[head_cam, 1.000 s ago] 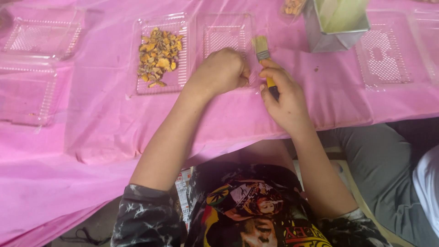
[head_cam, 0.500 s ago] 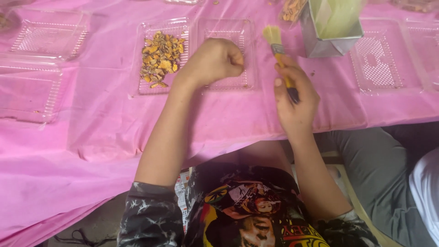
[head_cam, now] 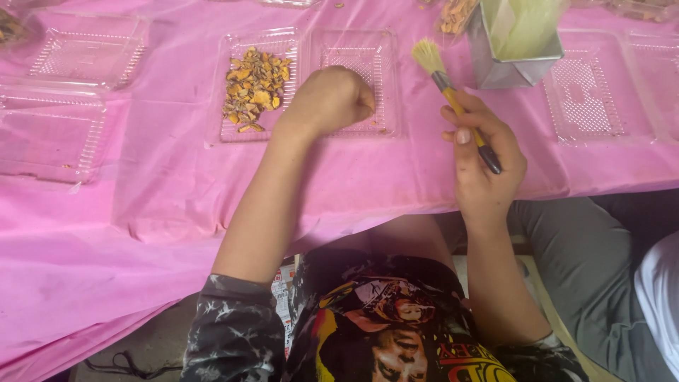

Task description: Sorting and arranging dried tea leaves into plastic containers using hands and a brush.

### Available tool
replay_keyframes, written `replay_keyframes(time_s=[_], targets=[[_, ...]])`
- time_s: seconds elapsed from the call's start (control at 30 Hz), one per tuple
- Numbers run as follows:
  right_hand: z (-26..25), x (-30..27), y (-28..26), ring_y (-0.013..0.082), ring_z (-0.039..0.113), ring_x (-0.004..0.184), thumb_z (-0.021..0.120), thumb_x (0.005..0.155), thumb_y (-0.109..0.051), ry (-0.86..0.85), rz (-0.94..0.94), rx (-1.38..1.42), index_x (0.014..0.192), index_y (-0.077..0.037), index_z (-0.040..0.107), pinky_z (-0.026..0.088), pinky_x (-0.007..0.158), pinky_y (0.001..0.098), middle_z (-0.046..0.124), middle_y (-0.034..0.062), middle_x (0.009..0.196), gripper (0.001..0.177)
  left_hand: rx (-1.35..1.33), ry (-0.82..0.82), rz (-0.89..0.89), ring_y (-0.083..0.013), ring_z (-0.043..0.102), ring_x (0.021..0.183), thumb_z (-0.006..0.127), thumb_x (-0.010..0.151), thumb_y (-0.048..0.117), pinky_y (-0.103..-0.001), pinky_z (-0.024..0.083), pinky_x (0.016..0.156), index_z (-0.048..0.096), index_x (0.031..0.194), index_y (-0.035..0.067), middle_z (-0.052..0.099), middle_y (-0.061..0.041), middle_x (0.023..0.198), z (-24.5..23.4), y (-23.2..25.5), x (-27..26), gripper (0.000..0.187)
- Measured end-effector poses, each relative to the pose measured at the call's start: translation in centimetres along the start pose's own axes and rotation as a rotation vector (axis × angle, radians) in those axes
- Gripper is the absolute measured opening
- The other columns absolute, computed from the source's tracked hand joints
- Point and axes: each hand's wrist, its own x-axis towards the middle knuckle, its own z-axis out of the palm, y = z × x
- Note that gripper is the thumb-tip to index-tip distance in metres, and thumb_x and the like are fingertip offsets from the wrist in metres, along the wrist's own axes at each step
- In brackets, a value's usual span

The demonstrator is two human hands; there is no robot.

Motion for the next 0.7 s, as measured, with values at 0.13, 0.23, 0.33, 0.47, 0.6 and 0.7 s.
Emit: replay_keyframes(time_s=[0.13,0.23,0.33,0.47,0.6,0.7], targets=[[0.0,-0.1,0.6,0.0381,0.072,0.116,0.056,0.111,-0.021,0.009,0.012,-0.004,0.118,0.001,0.058,0.066,0.091,0.0372,0.061,0.0301,0.137,0.023,0.087,-0.088,-0.078,-0.0245,0.062,0.08,0.058,0.072,0.007,-0.046,0.046,0.078,0.059,0.063,0.02,0.063,0.005,0.065,0.3,0.4,0.2,0.017],[0.1,-0.1,0.0,0.0376,0.072,0.117,0.055,0.112,-0.022,0.016,0.017,-0.022,0.118,0.001,0.058,0.066,0.088,0.0377,0.062,0.0289,0.137,0.024,0.035,-0.115,-0.087,-0.0274,0.063,0.084,0.055,0.076,0.007,-0.051,0.048,0.086,0.068,0.068,0.015,0.069,0.001,0.071,0.7,0.3,0.2,0.017],[0.1,0.0,0.1,0.0388,0.071,0.116,0.055,0.112,-0.021,0.006,0.0,-0.017,0.118,0.002,0.058,0.066,0.088,0.0371,0.061,0.0332,0.136,0.024,0.11,-0.145,-0.087,-0.0317,0.059,0.084,0.06,0.078,0.012,-0.051,0.046,0.085,0.059,0.063,0.012,0.062,-0.003,0.065,0.7,1.0,0.1,0.015],[0.1,0.1,1.2,0.0444,0.069,0.117,0.055,0.11,-0.004,-0.001,-0.089,0.006,0.114,0.012,0.057,0.062,0.085,0.0386,0.06,0.0354,0.133,0.017,0.191,-0.088,-0.13,-0.0352,0.069,0.092,0.073,0.079,0.033,-0.055,0.053,0.084,0.082,0.081,0.024,0.073,-0.005,0.078,2.5,-0.1,1.1,0.013],[0.3,-0.1,0.8,0.0441,0.069,0.116,0.054,0.11,-0.004,-0.009,-0.091,0.007,0.114,0.012,0.056,0.062,0.085,0.0381,0.06,0.0349,0.133,0.017,0.217,-0.057,-0.096,-0.0366,0.07,0.088,0.071,0.08,0.029,-0.055,0.054,0.081,0.08,0.077,0.022,0.072,-0.007,0.074,3.8,-0.8,1.5,0.012],[0.5,0.2,0.9,0.0443,0.07,0.114,0.054,0.109,-0.005,-0.025,-0.108,0.013,0.112,0.012,0.057,0.062,0.083,0.0383,0.061,0.0354,0.131,0.017,0.22,-0.026,-0.075,-0.0376,0.07,0.083,0.07,0.079,0.028,-0.054,0.055,0.078,0.08,0.074,0.022,0.071,-0.008,0.07,4.0,-1.1,1.9,0.013]])
